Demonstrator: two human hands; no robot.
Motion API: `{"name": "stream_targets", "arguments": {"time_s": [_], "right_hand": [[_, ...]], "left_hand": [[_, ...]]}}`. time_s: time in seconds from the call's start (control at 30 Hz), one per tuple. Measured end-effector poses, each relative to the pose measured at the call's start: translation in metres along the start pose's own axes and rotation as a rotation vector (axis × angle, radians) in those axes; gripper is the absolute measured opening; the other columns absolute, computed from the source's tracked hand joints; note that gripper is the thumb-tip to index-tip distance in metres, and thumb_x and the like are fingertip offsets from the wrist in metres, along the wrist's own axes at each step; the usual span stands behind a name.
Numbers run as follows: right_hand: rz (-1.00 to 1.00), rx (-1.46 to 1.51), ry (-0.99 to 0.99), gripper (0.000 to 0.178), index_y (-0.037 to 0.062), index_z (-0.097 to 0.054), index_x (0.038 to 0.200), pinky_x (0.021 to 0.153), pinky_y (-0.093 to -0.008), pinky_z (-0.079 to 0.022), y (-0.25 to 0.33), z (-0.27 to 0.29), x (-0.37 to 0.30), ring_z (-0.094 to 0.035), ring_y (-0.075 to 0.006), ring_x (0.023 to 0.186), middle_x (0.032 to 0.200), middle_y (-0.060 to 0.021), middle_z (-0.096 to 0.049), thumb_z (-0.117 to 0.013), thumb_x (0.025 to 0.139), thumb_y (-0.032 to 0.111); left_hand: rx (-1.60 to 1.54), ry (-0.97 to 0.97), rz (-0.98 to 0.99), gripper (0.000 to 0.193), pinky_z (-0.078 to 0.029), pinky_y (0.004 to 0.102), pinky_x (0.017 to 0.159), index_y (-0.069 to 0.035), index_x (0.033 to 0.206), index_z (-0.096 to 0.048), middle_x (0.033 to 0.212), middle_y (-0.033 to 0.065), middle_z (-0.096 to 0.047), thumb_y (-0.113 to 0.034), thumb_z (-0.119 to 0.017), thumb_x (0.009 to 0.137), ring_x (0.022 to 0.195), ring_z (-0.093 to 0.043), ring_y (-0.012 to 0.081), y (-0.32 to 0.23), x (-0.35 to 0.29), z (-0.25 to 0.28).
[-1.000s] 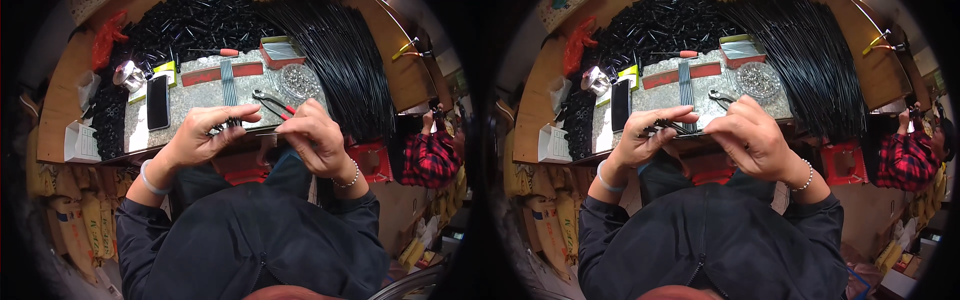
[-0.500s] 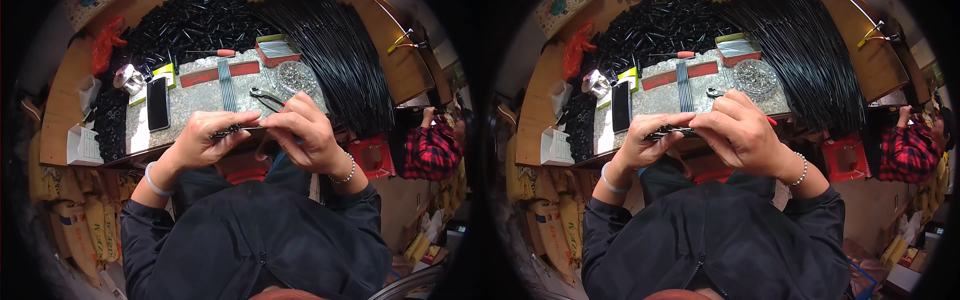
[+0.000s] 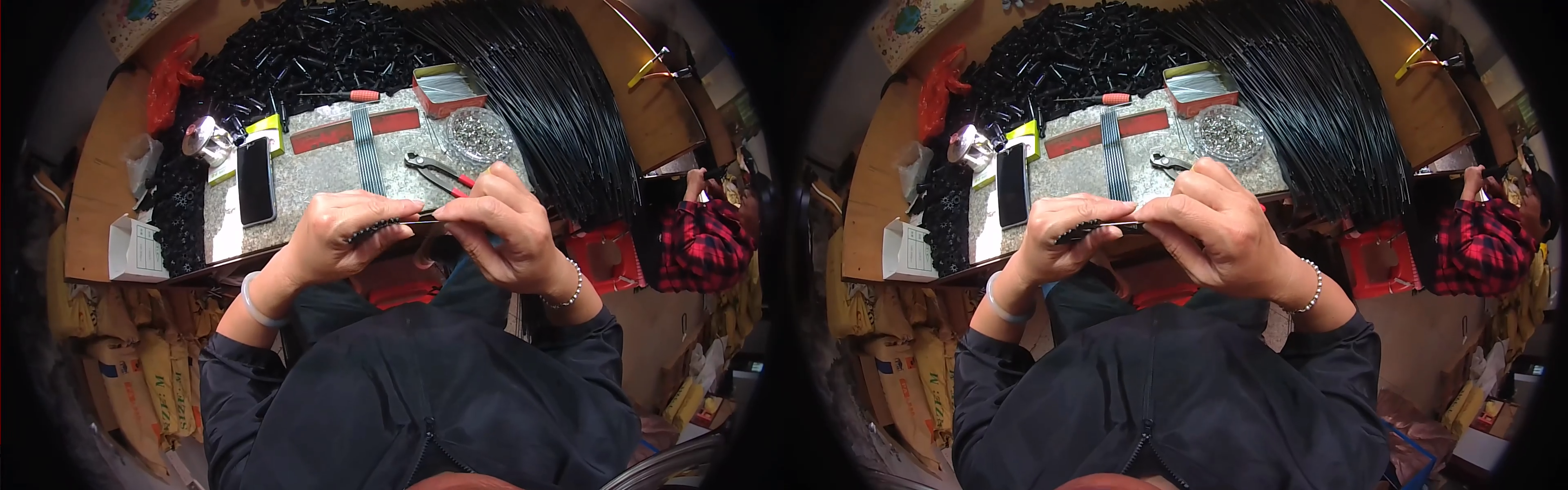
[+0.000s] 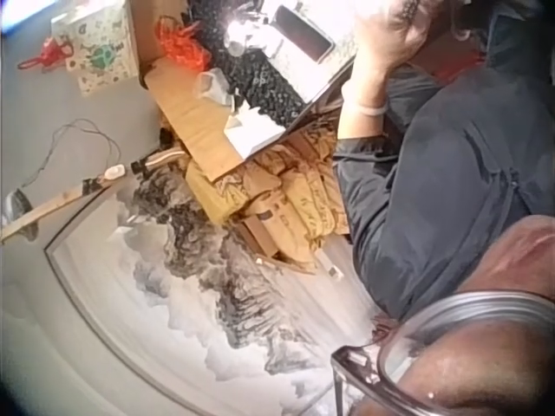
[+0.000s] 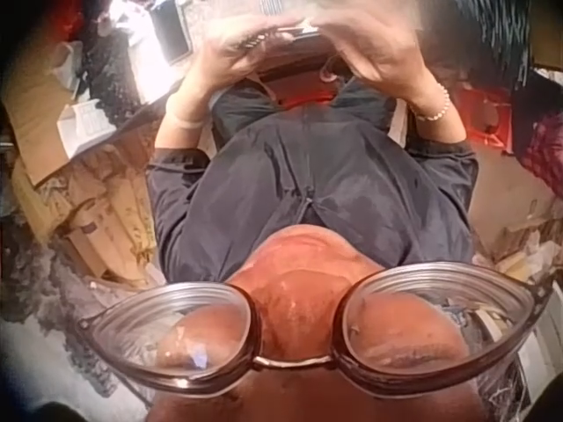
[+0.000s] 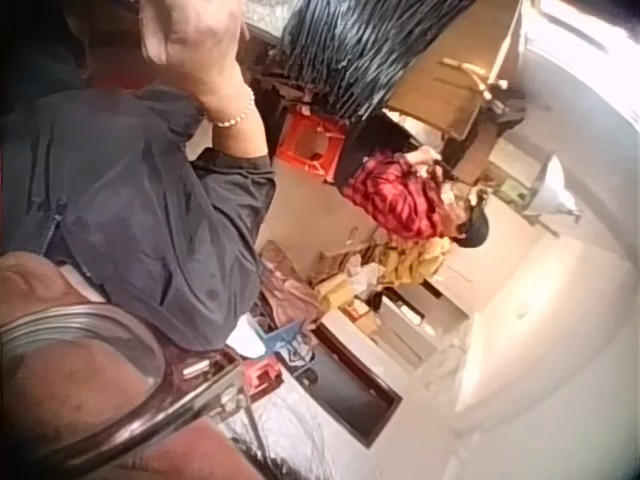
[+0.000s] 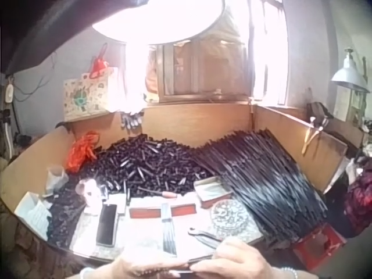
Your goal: Assembling black cables with connectors and crimping them using pliers at a workbench.
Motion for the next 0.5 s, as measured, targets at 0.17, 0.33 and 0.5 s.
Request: {"name": "stream_targets", "arguments": {"time_s": [0.17,0.33,0.5], "right_hand": [[0.011,-0.024,-0.035,0.023,0.0047,-0.063,0.089,0.055,-0.0283,-0.035,0.0019,0.0081,0.0013,-0.042,-0.0179,0.059,0.066,-0.0032,-0.048,-0.067,0.068,-0.005],[0.015,-0.039,-0.008,0.024,0.0057,-0.064,0.089,0.055,-0.0278,-0.035,0.0023,0.0073,0.0030,-0.042,-0.0176,0.060,0.066,-0.0025,-0.047,-0.068,0.067,-0.004],[0.016,-0.034,-0.003,0.024,0.0058,-0.064,0.089,0.055,-0.0277,-0.035,0.0038,0.0066,0.0013,-0.042,-0.0177,0.060,0.066,-0.0026,-0.048,-0.068,0.067,-0.004]], "left_hand": [[0.126,-0.009,-0.084,0.021,-0.052,0.0316,0.067,0.001,0.094,-0.066,0.084,0.0122,-0.067,-0.008,-0.068,0.074,0.076,-0.066,0.0267,-0.0009,0.0009,0.0012],[0.122,0.012,-0.074,0.022,-0.053,0.0321,0.067,0.001,0.093,-0.066,0.084,0.0118,-0.067,-0.007,-0.068,0.073,0.077,-0.066,0.0267,0.0000,0.0014,-0.0010],[0.107,-0.005,-0.090,0.022,-0.052,0.0322,0.067,0.001,0.093,-0.066,0.084,0.0120,-0.067,-0.007,-0.068,0.073,0.076,-0.066,0.0269,-0.0014,0.0014,-0.0010]]}}
Point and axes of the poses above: each hand's wrist, its own x-axis towards the middle knuckle, its own z-axis out of the back of the hand, y = z × x, the point moved 4 cm from there along x, towards the middle knuckle
